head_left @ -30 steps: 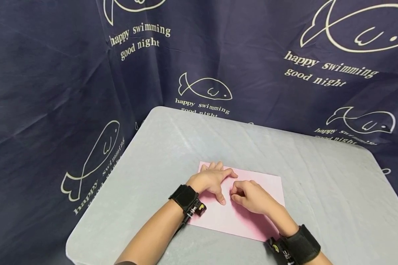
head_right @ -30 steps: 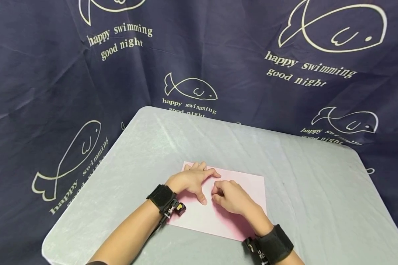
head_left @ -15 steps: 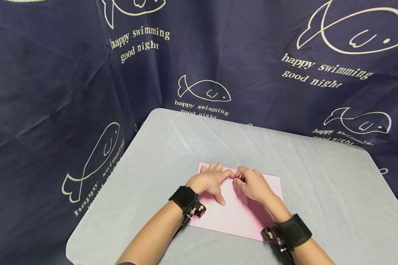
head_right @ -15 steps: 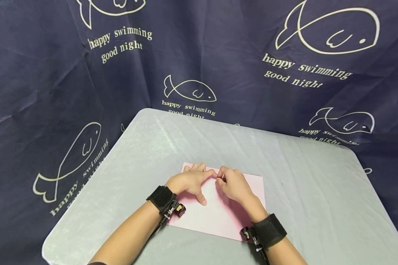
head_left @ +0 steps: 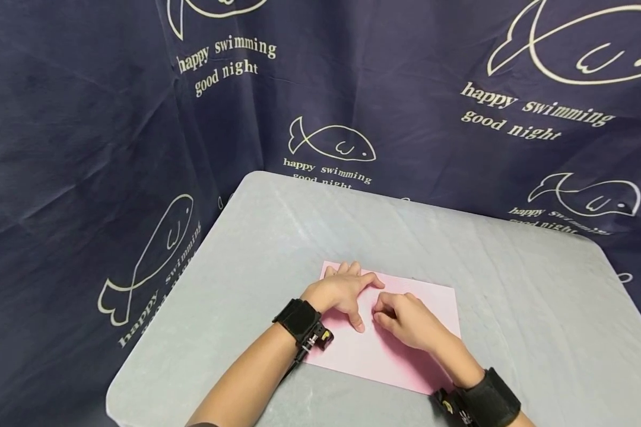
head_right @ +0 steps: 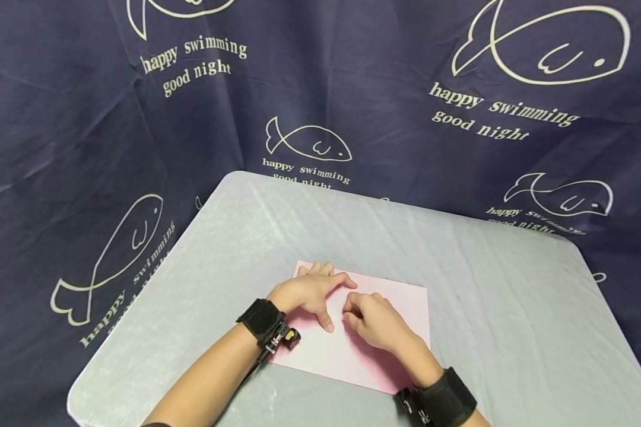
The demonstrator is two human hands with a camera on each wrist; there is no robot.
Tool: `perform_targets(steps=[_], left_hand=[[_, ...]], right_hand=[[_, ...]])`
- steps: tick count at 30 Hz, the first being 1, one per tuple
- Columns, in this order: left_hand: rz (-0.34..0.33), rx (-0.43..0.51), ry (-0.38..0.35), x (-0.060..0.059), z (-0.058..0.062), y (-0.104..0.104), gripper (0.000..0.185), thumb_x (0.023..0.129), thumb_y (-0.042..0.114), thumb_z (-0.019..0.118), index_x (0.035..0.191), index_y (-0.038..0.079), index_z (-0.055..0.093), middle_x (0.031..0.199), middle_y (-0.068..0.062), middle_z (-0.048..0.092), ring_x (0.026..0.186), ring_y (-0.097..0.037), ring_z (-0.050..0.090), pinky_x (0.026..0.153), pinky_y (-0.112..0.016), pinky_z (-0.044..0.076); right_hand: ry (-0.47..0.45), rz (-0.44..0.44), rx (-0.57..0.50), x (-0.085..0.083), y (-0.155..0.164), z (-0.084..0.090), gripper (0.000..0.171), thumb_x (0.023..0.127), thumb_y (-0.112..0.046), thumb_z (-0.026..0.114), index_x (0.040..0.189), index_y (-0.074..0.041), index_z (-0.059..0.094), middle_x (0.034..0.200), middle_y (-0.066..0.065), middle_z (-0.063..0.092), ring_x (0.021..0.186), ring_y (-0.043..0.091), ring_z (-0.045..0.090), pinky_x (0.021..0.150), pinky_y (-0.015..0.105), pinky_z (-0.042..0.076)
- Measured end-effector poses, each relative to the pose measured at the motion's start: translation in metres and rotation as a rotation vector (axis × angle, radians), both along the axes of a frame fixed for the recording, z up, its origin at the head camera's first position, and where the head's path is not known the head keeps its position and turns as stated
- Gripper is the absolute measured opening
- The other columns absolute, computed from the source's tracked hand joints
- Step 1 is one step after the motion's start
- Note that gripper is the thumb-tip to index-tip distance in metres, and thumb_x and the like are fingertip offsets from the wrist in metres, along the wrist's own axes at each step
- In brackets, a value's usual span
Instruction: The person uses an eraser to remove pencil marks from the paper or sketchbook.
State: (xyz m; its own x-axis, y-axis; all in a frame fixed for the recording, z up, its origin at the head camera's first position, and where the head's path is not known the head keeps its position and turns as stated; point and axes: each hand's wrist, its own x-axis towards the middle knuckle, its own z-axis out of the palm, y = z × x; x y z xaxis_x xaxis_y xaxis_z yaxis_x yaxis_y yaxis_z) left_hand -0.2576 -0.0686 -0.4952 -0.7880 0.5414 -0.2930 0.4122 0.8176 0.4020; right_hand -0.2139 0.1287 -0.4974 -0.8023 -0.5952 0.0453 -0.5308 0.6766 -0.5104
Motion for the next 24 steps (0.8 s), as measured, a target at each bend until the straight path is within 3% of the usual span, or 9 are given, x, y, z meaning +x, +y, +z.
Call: perform_targets(steps=[4,6,11,13,19,24], left_hand=[[-0.009,0.015,0.01,0.001,-0.001,0.0,0.097,0.056,0.041,0.099,0.141,0.045,0.051,0.122,0.006,0.047,0.107,-0.013,0.04,0.081,-0.033,0.031],[-0.006,0.014,0.014,0.0,-0.001,0.0,0.096,0.056,0.042,0.099,0.14,0.045,0.051,0.12,0.006,0.047,0.106,-0.013,0.04,0.081,-0.033,0.031],[0.007,-0.014,0.008,0.001,0.001,-0.001,0.088,0.058,0.044,0.098,0.133,0.043,0.053,0.111,0.005,0.044,0.1,-0.015,0.039,0.08,-0.033,0.032],[0.01,-0.027,0.005,0.001,0.001,-0.001,0.085,0.059,0.044,0.098,0.13,0.042,0.052,0.108,0.005,0.043,0.098,-0.015,0.039,0.079,-0.033,0.032],[0.0,-0.011,0.01,0.001,0.0,0.002,0.087,0.06,0.044,0.097,0.134,0.042,0.053,0.11,0.005,0.044,0.098,-0.015,0.039,0.08,-0.034,0.031],[0.009,0.002,0.006,0.001,-0.002,0.001,0.095,0.057,0.043,0.098,0.139,0.046,0.051,0.118,0.007,0.047,0.104,-0.014,0.04,0.081,-0.033,0.031]], right_hand=[[-0.098,0.061,-0.007,0.004,0.005,0.005,0.014,0.09,-0.009,0.073,0.084,-0.02,0.066,0.066,-0.017,0.055,0.06,-0.004,0.043,0.059,0.02,0.04],[-0.102,0.041,-0.007,0.001,0.005,0.007,0.014,0.09,-0.009,0.073,0.083,-0.019,0.067,0.066,-0.016,0.057,0.059,-0.003,0.045,0.058,0.02,0.041],[0.02,-0.128,0.006,-0.013,-0.002,0.006,0.007,0.092,-0.012,0.072,0.089,-0.016,0.066,0.061,-0.013,0.055,0.054,0.001,0.045,0.055,0.023,0.039],[0.06,-0.154,0.016,-0.017,-0.004,0.003,0.006,0.092,-0.013,0.071,0.092,-0.015,0.066,0.061,-0.012,0.053,0.055,0.002,0.044,0.056,0.024,0.038],[0.063,-0.109,0.019,-0.009,0.001,-0.002,0.014,0.091,-0.009,0.072,0.085,-0.018,0.062,0.063,-0.014,0.048,0.058,0.001,0.041,0.057,0.022,0.037],[-0.028,-0.033,0.0,0.01,0.007,0.003,0.018,0.09,-0.008,0.072,0.082,-0.021,0.062,0.064,-0.016,0.048,0.059,-0.003,0.04,0.057,0.02,0.037]])
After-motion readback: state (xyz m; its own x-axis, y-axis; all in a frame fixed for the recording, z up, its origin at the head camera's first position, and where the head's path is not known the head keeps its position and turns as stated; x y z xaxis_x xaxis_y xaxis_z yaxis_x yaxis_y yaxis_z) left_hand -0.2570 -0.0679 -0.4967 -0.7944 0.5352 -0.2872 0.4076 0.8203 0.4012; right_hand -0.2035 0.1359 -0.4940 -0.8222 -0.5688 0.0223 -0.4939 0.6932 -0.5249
